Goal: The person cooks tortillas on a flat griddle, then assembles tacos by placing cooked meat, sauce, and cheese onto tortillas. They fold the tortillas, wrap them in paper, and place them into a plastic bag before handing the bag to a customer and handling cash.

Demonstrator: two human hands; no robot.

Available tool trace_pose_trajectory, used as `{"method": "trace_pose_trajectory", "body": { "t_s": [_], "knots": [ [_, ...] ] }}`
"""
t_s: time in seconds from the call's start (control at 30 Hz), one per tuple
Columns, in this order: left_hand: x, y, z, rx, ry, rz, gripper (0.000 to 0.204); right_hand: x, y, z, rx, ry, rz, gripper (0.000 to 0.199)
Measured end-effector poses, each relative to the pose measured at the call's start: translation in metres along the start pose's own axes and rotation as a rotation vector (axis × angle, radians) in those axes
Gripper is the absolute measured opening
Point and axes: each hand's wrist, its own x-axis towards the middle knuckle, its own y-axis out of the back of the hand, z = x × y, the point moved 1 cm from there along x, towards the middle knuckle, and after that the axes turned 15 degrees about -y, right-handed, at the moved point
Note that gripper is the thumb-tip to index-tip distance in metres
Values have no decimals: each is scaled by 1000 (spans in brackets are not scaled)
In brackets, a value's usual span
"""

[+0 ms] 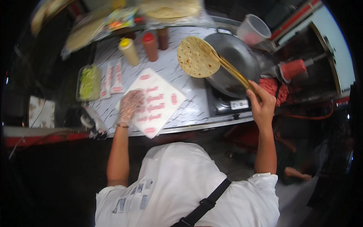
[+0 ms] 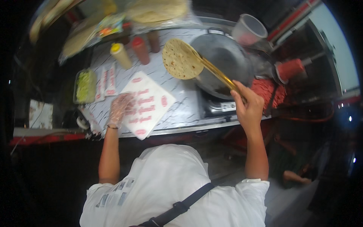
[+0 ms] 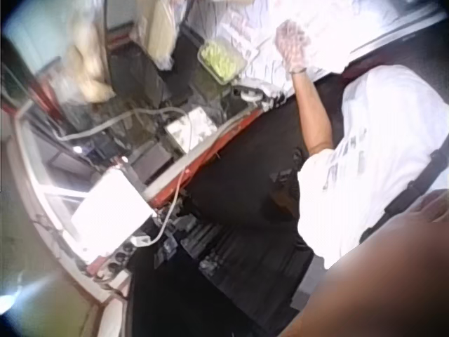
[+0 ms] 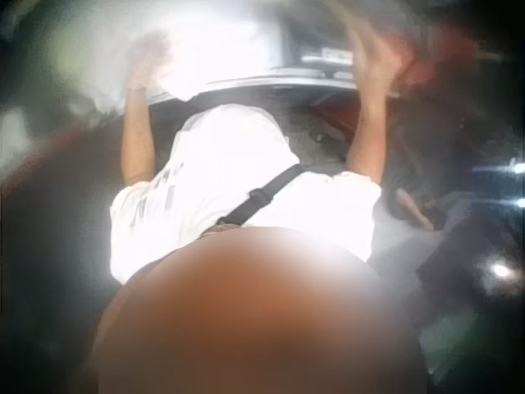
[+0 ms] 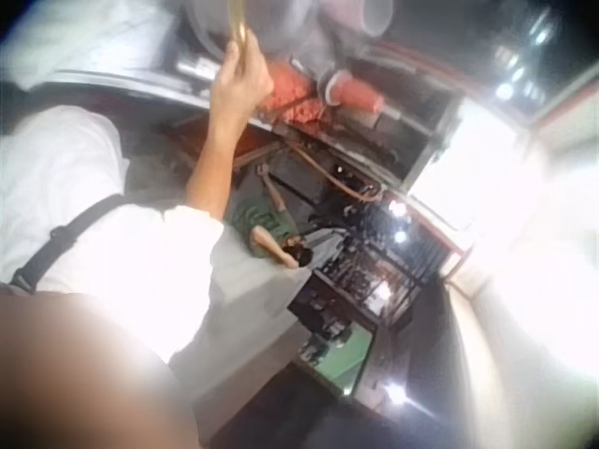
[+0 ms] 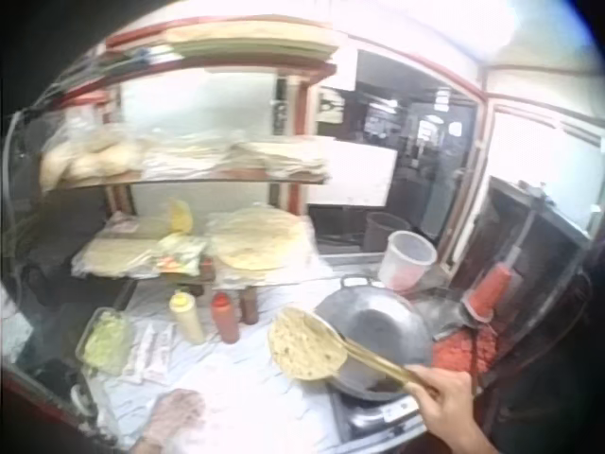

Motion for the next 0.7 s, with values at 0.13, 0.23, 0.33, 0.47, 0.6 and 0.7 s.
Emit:
{"method": "trace_pose_trajectory", "body": {
  "t_s": [0.13,0.23,0.33,0.47,0.6,0.7],
  "knots": [
    [-14,20,-9,-764,178,4,45,-59,-68,-61,17,-2,-227,33],
    [-9,35,-33,-672,273,45,44,-95,-98,-78,-42,-81,-442,37],
    [0,41,-60,-108,123,22,40,-101,-87,-76,-55,-126,-407,39],
    [1,61,-56,846,-133,-130,31,-80,-40,-56,-85,-158,-184,39],
    [-18,44,-33,1339,-642,-33,53,-53,17,-5,-6,-243,159,35],
    [-16,25,-40,1493,-644,-289,54,-31,56,61,-56,-400,311,31]
  ]
}}
